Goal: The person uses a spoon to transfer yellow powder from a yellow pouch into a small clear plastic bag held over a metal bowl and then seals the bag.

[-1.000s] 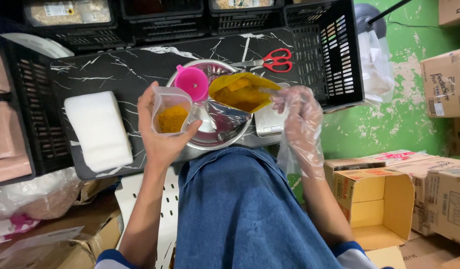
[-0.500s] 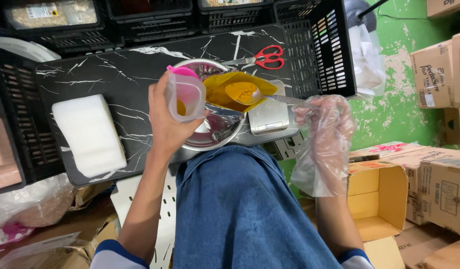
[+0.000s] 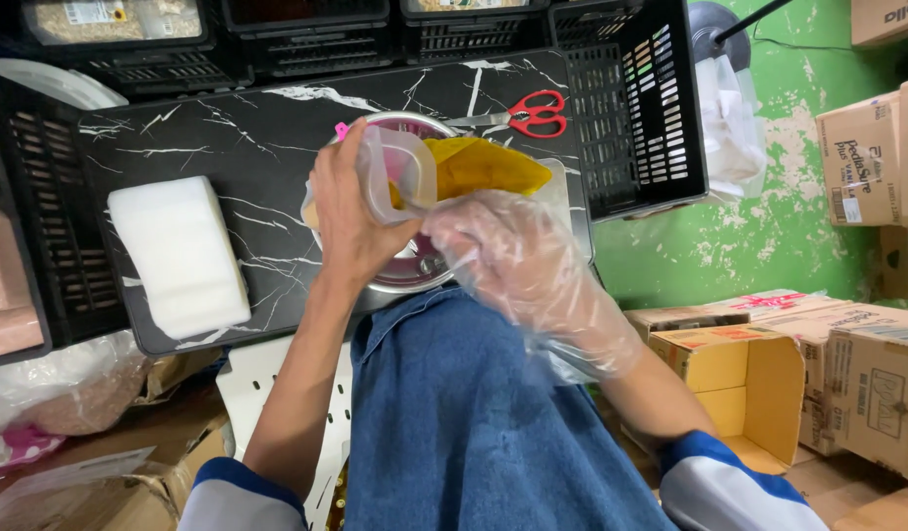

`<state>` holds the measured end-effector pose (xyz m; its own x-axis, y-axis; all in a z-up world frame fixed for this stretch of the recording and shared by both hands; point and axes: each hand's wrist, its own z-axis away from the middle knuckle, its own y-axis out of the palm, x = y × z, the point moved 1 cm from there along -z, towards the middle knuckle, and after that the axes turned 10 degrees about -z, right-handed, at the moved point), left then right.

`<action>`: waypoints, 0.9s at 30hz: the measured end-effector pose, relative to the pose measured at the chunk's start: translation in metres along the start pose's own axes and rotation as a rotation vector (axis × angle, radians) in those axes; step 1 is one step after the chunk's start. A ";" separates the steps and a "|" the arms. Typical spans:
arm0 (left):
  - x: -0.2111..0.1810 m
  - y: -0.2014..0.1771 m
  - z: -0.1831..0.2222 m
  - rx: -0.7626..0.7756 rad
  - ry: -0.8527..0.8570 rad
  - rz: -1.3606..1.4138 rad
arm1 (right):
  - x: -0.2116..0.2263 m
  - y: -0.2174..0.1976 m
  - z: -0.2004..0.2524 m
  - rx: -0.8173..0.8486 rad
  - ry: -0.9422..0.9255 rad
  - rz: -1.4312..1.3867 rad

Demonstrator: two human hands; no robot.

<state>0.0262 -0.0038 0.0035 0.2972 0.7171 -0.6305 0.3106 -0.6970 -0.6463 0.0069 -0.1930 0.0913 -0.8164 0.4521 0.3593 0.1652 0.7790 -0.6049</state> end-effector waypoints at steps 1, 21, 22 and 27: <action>0.004 0.004 0.002 -0.003 0.000 -0.002 | 0.000 -0.002 -0.001 -0.001 -0.003 -0.001; -0.112 -0.056 0.013 0.364 -0.159 0.439 | -0.039 -0.163 0.053 -0.728 1.058 -0.633; -0.120 -0.047 0.016 0.368 -0.157 0.441 | -0.039 -0.167 0.059 -0.731 1.060 -0.630; -0.152 0.030 0.024 0.543 -0.121 0.620 | -0.060 -0.189 0.096 -1.004 1.143 -0.499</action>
<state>-0.0315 -0.1338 0.0692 0.1622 0.2191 -0.9621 -0.3649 -0.8926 -0.2648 -0.0290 -0.4090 0.1158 -0.1505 -0.2103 0.9660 0.6775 0.6897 0.2557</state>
